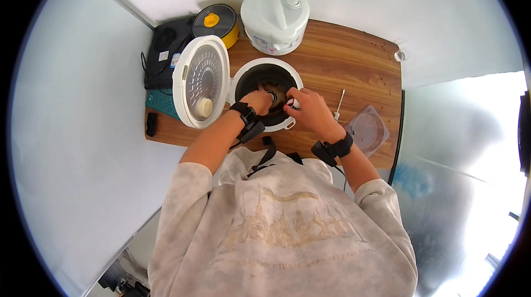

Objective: The person uses a screwdriver to remove screws from the lid of a white rice cooker, opens the lid, and then removes a central heating element from the inner pot. The person then reassembles the cooker by placing the element back and closing the lid.

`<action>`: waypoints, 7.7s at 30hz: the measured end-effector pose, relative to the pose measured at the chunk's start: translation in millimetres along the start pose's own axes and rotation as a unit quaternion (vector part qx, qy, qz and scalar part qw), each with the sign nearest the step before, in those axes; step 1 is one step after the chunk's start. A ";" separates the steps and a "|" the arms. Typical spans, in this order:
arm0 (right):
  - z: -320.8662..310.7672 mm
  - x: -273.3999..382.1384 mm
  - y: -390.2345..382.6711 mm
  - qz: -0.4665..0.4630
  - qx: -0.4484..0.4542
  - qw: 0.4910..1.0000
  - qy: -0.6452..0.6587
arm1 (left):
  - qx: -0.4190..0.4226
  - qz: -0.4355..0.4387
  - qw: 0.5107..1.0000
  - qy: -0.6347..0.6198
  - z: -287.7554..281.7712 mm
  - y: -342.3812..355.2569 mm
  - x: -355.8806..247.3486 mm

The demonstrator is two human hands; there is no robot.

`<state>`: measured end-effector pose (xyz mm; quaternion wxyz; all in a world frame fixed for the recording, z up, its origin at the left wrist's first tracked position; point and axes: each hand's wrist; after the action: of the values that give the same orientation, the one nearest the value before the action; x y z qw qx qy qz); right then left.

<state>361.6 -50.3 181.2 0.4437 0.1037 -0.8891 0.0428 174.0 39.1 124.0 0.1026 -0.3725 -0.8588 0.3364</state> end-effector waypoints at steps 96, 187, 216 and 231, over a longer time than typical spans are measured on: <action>63.8 -147.7 -66.7 0.174 -0.071 0.976 -0.112 | -0.110 0.003 0.958 0.266 64.2 48.4 3.4; 0.3 -68.3 132.5 0.019 0.166 0.971 0.169 | -0.192 -0.232 0.553 -0.777 124.0 -213.7 92.3; 7.0 -60.2 54.7 0.066 -0.030 0.993 0.095 | -0.158 -0.020 0.596 -0.787 21.7 -157.5 77.3; 15.7 -57.0 44.8 0.061 -0.054 0.995 0.062 | -0.198 -0.045 0.529 -0.824 14.6 -159.9 64.9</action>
<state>372.7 -1.0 127.0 0.4996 0.0228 -0.8655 0.0283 30.9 -1.6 212.8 -0.7115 0.0985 -0.6226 0.3105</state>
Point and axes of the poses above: each hand's wrist, its own y-axis towards the middle knuckle, its own z-axis out of the palm, x = y × z, and after that the axes turned 11 degrees about y, right-handed
